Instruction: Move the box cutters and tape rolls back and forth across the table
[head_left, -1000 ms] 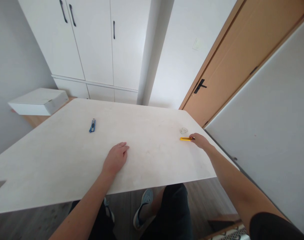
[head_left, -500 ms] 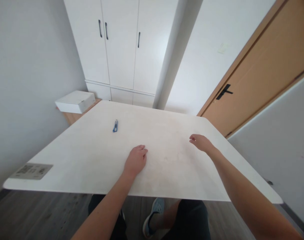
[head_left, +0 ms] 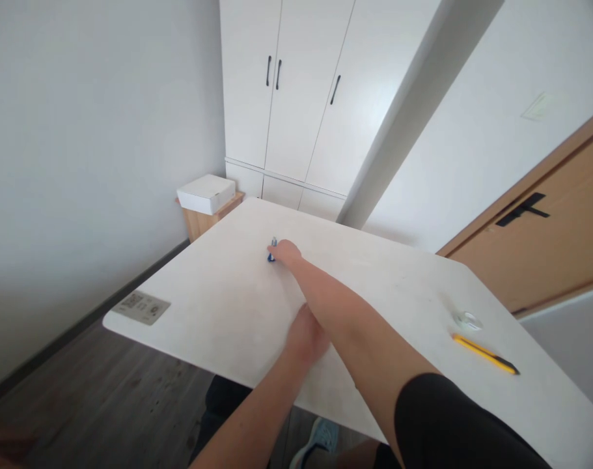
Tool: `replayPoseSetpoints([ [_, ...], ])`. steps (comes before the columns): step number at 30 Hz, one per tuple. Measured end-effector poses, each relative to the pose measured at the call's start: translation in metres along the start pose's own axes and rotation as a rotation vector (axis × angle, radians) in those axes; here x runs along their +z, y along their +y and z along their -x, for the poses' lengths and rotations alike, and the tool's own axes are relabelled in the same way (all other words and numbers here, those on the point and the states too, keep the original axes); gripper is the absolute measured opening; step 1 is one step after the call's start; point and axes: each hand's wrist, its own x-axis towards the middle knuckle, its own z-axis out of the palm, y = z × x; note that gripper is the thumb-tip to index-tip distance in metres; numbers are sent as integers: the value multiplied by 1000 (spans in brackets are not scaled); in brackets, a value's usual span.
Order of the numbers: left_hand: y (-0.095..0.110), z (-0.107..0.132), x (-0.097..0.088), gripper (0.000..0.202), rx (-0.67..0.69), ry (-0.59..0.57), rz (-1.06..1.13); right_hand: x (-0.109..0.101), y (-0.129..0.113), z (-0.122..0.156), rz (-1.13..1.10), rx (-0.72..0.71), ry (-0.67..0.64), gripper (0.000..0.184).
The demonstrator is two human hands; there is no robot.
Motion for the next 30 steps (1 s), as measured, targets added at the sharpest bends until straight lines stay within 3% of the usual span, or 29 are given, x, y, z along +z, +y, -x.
replayPoseSetpoints([
  [4, 0, 0, 0, 34, 1, 17, 20, 11, -11, -8, -32, 40, 17, 36],
  [8, -1, -3, -3, 31, 18, -19, -7, 1, 22, 11, 80, -49, 27, 28],
  [11, -2, -4, -4, 30, 72, -72, -113, -20, 91, 51, 167, -144, 81, 22],
  [14, -4, -4, -2, 30, 98, -78, -193, -47, 193, 114, 210, -170, 146, 19],
  [18, -10, -4, 3, 34, 130, -57, -255, -84, 340, 216, 239, 59, 153, 18],
  [21, -14, -5, 5, 36, 159, -49, -263, -105, 424, 278, 301, 274, 177, 19],
  [23, -16, -5, 5, 37, 165, -47, -262, -113, 460, 305, 325, 374, 198, 19],
  [25, -16, -5, 5, 38, 160, -44, -256, -116, 481, 320, 318, 415, 208, 19],
  [30, -16, -4, 2, 40, 166, -52, -254, -114, 494, 323, 282, 412, 213, 20],
])
